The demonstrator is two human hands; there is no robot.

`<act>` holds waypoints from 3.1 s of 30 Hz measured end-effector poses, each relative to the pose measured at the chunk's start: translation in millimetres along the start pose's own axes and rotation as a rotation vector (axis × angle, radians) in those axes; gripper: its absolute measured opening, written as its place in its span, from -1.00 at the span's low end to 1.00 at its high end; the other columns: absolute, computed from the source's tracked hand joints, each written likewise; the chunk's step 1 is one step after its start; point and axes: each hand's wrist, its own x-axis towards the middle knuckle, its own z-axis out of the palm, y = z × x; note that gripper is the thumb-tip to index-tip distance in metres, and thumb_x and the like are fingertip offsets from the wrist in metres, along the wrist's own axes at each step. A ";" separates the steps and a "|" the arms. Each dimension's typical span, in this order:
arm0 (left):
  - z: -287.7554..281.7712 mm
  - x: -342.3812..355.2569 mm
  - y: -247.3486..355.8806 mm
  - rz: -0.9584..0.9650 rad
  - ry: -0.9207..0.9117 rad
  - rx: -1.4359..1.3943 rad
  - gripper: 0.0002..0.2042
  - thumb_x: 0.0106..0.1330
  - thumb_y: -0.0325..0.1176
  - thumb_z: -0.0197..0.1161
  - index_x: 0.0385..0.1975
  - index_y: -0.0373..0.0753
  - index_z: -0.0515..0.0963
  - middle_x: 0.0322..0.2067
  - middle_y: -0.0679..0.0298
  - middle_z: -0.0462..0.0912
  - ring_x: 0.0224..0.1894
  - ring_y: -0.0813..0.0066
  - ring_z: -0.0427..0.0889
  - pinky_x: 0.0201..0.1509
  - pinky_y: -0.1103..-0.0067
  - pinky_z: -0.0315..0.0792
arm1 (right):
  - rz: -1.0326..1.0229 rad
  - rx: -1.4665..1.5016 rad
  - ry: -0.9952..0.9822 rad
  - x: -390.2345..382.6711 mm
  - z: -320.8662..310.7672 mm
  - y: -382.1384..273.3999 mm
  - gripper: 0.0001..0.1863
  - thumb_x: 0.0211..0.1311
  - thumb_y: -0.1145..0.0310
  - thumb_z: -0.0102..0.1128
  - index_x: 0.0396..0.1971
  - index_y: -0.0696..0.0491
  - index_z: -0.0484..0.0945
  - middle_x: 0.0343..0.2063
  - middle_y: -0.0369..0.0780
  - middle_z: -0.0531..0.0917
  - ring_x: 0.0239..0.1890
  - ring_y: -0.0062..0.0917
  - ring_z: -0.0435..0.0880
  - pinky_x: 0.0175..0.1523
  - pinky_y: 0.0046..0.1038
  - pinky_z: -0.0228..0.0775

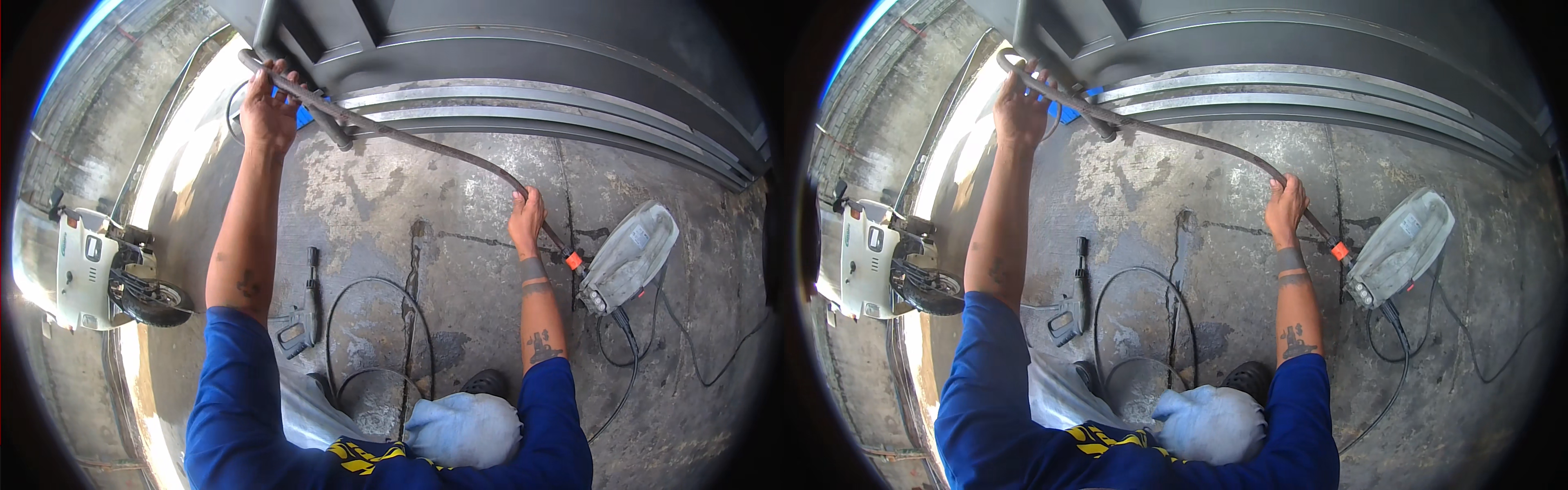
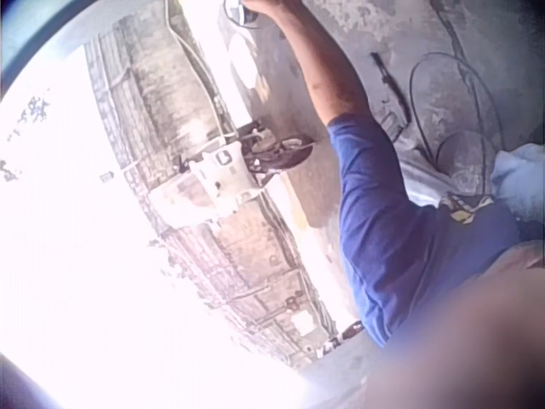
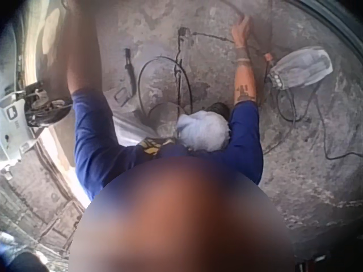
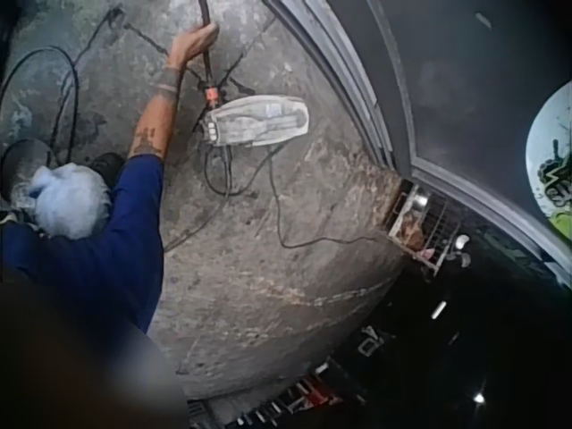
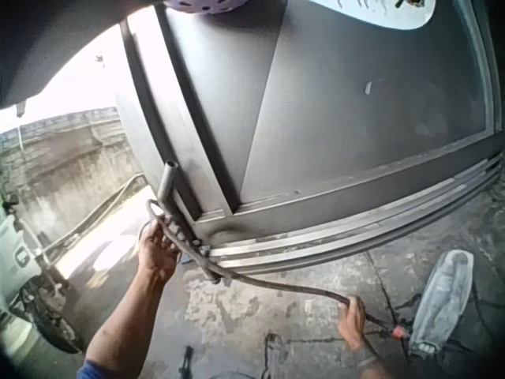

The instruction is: Cleaning and repairing the body of a white moped.

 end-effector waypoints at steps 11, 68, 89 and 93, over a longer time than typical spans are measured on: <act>39.2 71.9 48.0 0.649 -0.218 0.943 -0.49 0.48 0.01 -0.04 -0.15 -0.43 0.56 -0.01 0.12 0.51 0.08 0.31 0.45 0.18 0.47 0.28 | 0.011 0.028 -0.100 7.5 -1.6 4.2 -0.70 0.38 0.17 0.05 -0.07 0.08 0.42 -0.15 -0.13 0.58 -0.01 -0.17 0.51 0.06 -0.08 0.18; -438.1 -353.9 -182.4 -1.205 0.133 1.935 -0.02 0.00 -0.27 0.28 0.45 -0.17 -0.14 0.41 -0.06 0.00 0.42 -0.10 0.05 0.41 0.16 0.10 | -0.273 -0.128 -0.362 -134.6 33.9 -72.2 -0.46 0.12 0.41 0.22 0.12 0.15 0.32 0.20 0.01 0.20 0.12 -0.12 0.38 0.18 -0.07 0.16; -489.2 -329.0 -160.0 -1.186 -0.203 2.023 -0.08 0.09 -0.36 0.19 0.47 -0.03 -0.19 0.05 -0.20 0.54 0.13 -0.09 0.54 0.21 0.28 0.38 | -0.149 -0.090 -0.279 -132.4 27.7 -70.4 -0.44 0.12 0.40 0.26 0.13 0.12 0.27 0.22 0.00 0.12 0.12 -0.09 0.40 0.12 -0.08 0.21; -540.9 -326.7 -171.2 -1.115 -0.110 1.929 -0.11 0.05 -0.38 0.19 0.45 -0.14 -0.10 0.09 -0.23 0.49 0.18 -0.09 0.48 0.23 0.25 0.35 | -0.102 -0.067 -0.309 -127.6 23.7 -75.5 -0.41 0.11 0.39 0.26 0.14 0.13 0.25 0.22 0.02 0.12 0.12 -0.09 0.38 0.13 -0.07 0.21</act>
